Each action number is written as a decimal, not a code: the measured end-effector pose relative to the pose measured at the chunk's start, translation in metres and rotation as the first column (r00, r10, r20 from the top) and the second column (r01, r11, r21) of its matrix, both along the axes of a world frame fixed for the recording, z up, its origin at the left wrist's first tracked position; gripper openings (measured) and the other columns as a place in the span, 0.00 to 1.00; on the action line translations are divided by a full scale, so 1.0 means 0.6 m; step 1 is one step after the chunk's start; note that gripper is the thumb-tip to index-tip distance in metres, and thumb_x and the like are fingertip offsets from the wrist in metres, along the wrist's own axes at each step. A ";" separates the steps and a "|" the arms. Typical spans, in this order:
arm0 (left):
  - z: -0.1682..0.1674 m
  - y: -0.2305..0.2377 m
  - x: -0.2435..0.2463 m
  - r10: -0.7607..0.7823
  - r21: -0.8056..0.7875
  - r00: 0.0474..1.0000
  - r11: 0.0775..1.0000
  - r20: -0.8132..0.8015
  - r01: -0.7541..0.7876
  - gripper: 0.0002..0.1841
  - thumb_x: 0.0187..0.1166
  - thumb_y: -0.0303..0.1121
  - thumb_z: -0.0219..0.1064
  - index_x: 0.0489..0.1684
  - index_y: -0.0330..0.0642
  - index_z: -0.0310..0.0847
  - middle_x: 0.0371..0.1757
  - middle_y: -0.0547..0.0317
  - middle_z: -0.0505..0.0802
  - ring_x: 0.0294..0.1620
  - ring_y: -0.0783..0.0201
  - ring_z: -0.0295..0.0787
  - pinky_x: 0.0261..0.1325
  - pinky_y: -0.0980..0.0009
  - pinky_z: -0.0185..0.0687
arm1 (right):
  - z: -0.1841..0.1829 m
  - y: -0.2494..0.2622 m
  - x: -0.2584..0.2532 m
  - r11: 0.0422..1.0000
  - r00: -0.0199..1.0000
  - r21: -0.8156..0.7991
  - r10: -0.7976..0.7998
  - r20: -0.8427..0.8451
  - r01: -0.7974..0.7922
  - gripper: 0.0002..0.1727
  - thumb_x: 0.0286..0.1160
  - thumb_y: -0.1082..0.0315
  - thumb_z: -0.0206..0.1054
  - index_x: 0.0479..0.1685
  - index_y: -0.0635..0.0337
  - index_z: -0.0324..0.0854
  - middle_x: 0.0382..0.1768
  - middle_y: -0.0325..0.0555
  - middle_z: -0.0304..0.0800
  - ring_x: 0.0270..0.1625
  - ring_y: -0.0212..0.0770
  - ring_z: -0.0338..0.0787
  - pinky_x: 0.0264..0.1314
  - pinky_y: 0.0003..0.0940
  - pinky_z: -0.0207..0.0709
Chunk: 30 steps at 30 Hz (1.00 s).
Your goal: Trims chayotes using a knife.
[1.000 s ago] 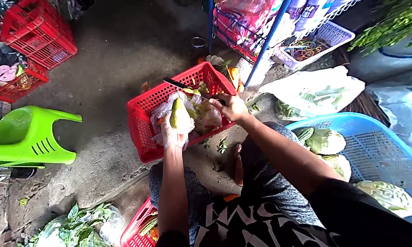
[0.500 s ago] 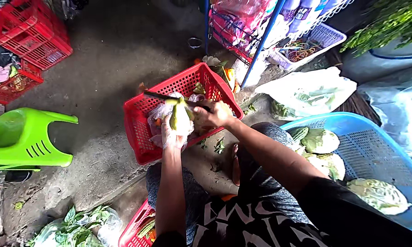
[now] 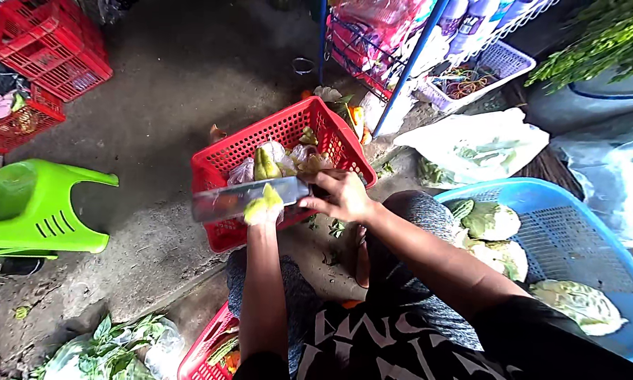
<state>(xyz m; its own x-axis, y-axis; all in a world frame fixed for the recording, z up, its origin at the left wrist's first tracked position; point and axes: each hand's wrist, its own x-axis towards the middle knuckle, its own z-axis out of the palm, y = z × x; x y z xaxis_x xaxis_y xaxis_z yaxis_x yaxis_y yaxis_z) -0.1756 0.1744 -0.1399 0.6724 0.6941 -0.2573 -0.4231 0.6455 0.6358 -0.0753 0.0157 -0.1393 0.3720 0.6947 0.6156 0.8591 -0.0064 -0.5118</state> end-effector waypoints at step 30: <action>0.017 -0.006 0.010 -0.024 0.001 0.991 1.000 -0.128 0.025 0.18 0.94 0.45 0.39 0.47 0.52 0.76 0.36 0.60 0.87 0.33 0.65 0.86 0.34 0.67 0.85 | -0.046 0.035 0.029 0.965 0.970 -0.243 -0.147 -0.195 0.098 0.36 0.82 0.34 0.57 0.62 0.58 0.90 0.41 0.57 0.96 0.42 0.61 0.96 0.42 0.67 0.83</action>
<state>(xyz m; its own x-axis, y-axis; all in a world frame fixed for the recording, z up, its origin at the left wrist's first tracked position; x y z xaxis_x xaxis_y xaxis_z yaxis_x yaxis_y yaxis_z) -0.1697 0.1710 -0.1300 0.6508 0.6787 -0.3404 -0.3224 0.6529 0.6854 -0.0577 0.0367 -0.1669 0.5667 0.7489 0.3436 0.7176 -0.2436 -0.6525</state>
